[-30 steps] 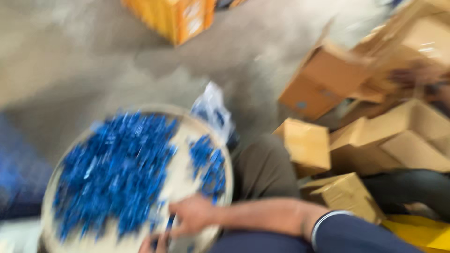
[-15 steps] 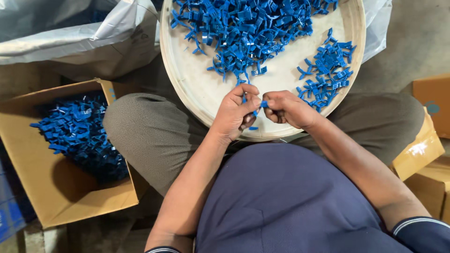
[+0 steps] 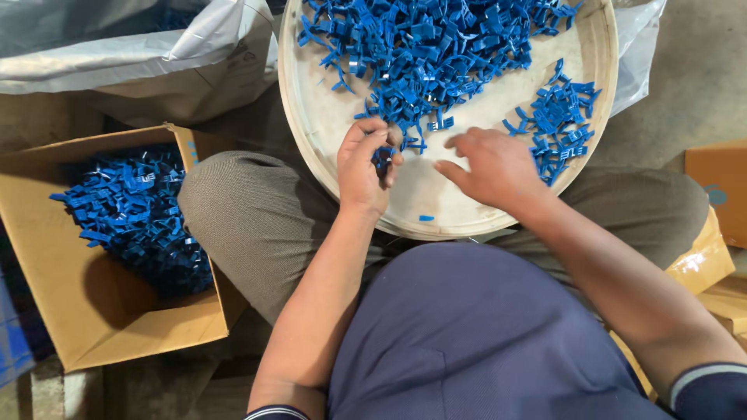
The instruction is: The person sits cross-legged on the floor and sorts small blue plastic clips from a large white tray into a cardboard box. They pick up handfuls of clips, separate them, and place them into the box.
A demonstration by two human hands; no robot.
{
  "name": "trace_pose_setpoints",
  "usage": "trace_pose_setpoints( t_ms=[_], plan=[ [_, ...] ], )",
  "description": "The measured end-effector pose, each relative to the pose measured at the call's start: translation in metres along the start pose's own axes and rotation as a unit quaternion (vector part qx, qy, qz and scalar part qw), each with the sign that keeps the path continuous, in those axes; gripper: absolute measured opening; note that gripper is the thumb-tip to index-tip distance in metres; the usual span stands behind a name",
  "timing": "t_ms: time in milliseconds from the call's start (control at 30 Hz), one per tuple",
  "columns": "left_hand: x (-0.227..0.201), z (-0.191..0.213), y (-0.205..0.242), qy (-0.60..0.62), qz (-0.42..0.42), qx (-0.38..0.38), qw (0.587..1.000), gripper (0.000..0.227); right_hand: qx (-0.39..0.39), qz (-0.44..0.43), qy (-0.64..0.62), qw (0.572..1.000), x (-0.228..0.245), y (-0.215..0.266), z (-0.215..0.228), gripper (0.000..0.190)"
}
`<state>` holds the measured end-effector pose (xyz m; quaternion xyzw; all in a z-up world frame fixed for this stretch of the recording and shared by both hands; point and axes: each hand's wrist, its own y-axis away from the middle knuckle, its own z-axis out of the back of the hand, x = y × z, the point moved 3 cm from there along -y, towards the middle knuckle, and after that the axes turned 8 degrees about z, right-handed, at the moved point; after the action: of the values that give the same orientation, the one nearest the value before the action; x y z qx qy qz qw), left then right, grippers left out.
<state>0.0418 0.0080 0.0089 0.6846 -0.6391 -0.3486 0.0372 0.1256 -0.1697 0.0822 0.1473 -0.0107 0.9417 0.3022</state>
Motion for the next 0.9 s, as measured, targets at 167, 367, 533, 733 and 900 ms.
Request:
trace_pose_setpoints(
  t_ms=[167, 367, 533, 733, 900],
  plan=[
    [0.004, 0.002, -0.003, -0.059, -0.040, -0.003, 0.997, 0.008, -0.042, -0.030, -0.028, 0.998, 0.008, -0.027, -0.036, 0.034],
    [0.019, 0.015, -0.007, -0.217, -0.003, -0.057, 0.974, 0.018, 0.010, -0.162, -0.236, 0.958, -0.020, -0.001, -0.039, 0.028],
    [0.052, 0.001, -0.012, -0.394, -0.021, 0.064, 0.917, 0.025, -0.031, -0.154, -0.524, 0.837, -0.017, 0.018, -0.039, 0.022],
    [0.063, 0.002, -0.002, -0.557, -0.028, 0.101, 0.824, 0.033, 0.101, -0.174, -0.294, 0.935, -0.008, 0.022, -0.020, 0.022],
    [0.057, -0.011, 0.003, -0.612, -0.033, 0.156, 0.775, 0.035, 0.054, -0.131, -0.522, 0.841, -0.012, 0.022, 0.001, 0.068]
  ],
)
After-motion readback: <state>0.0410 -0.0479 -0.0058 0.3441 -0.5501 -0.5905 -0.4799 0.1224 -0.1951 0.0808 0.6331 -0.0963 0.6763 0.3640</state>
